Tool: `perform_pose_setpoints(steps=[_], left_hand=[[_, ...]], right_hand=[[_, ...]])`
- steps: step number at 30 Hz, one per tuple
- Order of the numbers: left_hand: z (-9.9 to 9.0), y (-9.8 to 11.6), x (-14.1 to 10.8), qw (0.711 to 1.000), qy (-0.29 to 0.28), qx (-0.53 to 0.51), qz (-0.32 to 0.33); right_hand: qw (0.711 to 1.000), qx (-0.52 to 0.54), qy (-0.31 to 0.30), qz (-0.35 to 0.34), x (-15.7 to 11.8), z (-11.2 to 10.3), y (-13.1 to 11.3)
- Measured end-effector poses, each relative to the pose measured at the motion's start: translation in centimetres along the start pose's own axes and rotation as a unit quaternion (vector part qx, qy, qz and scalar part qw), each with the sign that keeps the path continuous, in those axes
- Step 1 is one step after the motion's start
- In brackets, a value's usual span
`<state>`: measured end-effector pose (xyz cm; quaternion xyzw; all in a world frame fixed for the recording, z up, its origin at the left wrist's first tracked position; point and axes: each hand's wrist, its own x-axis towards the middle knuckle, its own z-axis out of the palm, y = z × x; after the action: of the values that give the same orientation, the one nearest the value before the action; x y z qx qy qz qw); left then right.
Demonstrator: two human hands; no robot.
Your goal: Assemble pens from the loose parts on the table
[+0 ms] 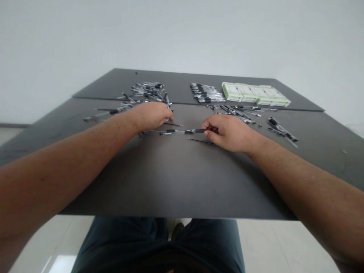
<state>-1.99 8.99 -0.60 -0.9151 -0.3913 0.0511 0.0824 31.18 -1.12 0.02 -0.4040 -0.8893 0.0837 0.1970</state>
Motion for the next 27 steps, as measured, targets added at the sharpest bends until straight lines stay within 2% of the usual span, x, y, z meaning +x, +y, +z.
perform_pose_setpoints(steps=[6,11,14,18,22,24,27], left_hand=[[0.3,-0.8,1.6,0.999,-0.008,0.039,-0.009],[1.0,-1.6,2.1,1.0,0.007,0.007,-0.021],[0.9,-1.4,1.7,0.999,0.027,-0.011,-0.032],[-0.5,0.2,-0.5,0.991,0.068,-0.073,-0.093],[-2.6,3.0,-3.6,0.966,0.093,-0.184,-0.158],[-3.6,4.4,-4.9,0.945,0.098,-0.261,-0.169],[-4.2,6.3,-6.0,0.912,0.108,-0.366,-0.15]], right_hand=[[1.0,-0.001,0.001,-0.005,0.2,0.1,0.1],[1.0,0.0,-0.002,-0.007,0.3,0.1,0.1],[1.0,0.001,-0.001,-0.007,0.3,0.2,0.2],[1.0,0.011,0.006,-0.006,0.3,0.3,0.3],[1.0,0.024,0.012,0.005,0.2,0.3,0.2],[0.999,0.029,0.014,0.009,0.2,0.3,0.1],[0.999,0.034,0.02,0.011,0.1,0.2,-0.1]])
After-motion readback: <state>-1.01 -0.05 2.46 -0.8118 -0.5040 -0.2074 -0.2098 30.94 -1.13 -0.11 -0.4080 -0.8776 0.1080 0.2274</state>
